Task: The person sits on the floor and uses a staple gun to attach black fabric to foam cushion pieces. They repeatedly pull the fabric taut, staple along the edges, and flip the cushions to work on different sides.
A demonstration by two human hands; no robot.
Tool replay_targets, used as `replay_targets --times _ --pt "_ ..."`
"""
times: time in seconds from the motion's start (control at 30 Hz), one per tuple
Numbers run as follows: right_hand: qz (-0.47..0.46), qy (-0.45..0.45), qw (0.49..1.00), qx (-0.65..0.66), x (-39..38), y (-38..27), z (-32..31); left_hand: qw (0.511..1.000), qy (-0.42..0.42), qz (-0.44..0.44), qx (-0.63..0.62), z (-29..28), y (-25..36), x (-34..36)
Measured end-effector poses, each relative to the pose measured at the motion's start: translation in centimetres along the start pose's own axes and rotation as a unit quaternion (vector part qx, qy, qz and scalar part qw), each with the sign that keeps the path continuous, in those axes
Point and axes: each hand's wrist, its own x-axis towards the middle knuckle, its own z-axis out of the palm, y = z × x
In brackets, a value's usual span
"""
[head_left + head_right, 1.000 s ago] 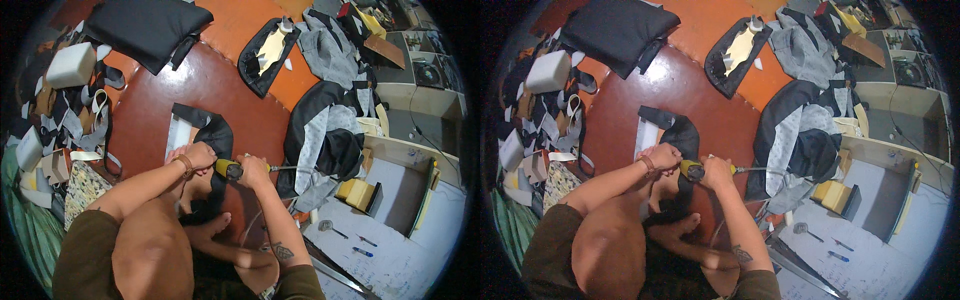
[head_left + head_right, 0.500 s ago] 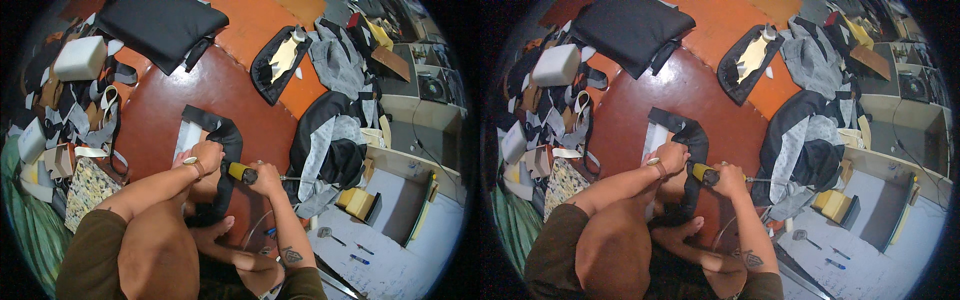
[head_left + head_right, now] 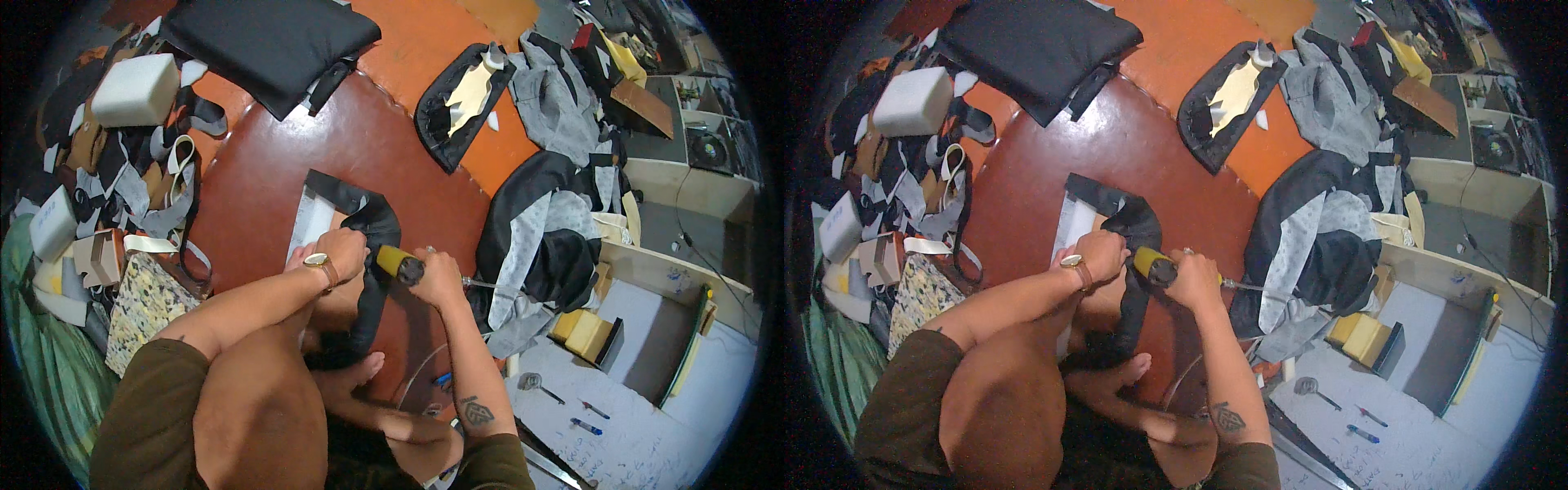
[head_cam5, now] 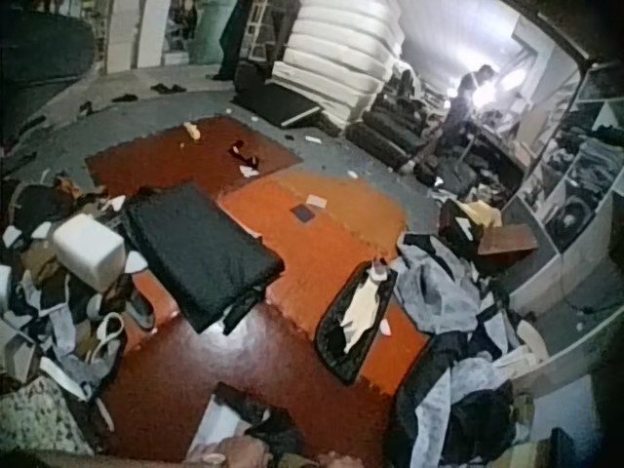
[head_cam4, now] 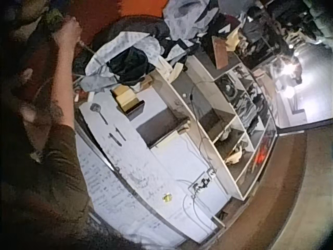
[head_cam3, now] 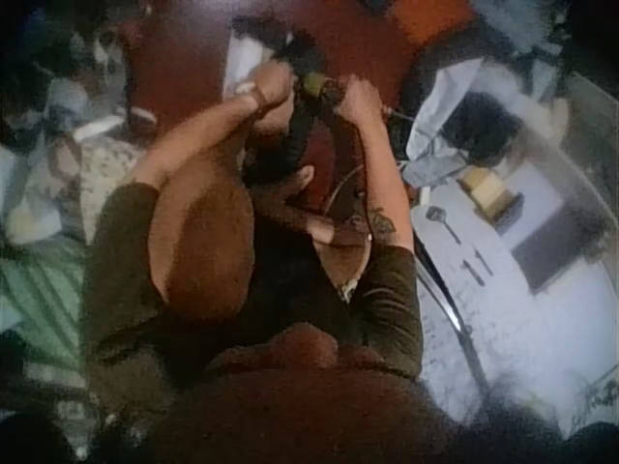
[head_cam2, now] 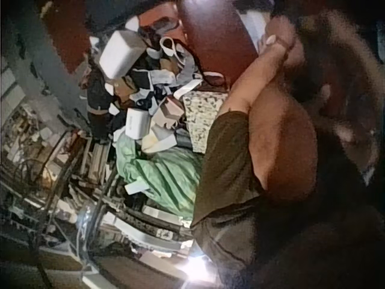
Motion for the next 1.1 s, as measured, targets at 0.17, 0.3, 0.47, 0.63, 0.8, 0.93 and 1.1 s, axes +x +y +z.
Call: replay_targets --times 0.17,0.3,0.47,0.63,0.8,0.93,1.1 --pt "0.015 0.04 0.998 0.044 0.2 0.0 0.9 1.0 -0.011 0.002 -0.029 1.6 -1.0 -0.5" --pt "0.036 0.053 0.994 0.088 -3.6 2.0 2.4 0.95 -0.261 -0.037 -0.169 1.3 -0.2 -2.1" --pt "0.049 0.047 0.991 0.114 -9.7 3.4 4.3 0.944 -0.254 -0.068 -0.201 2.3 1.0 -2.1" --pt "0.026 0.051 0.989 0.14 -12.4 3.2 6.5 0.987 -0.109 0.078 -0.091 4.8 -0.5 -2.3" --pt "0.019 0.046 0.985 0.166 -11.4 1.9 6.7 0.992 -0.11 0.056 -0.015 5.2 -0.7 -2.3" --pt "-0.003 0.017 0.991 0.129 -9.8 0.7 5.7 0.994 -0.053 0.022 0.096 5.8 -1.7 -2.6" --pt "-0.009 -0.002 0.999 0.034 -7.7 -0.2 6.0 0.983 0.072 -0.006 0.167 5.1 -3.9 -4.0"
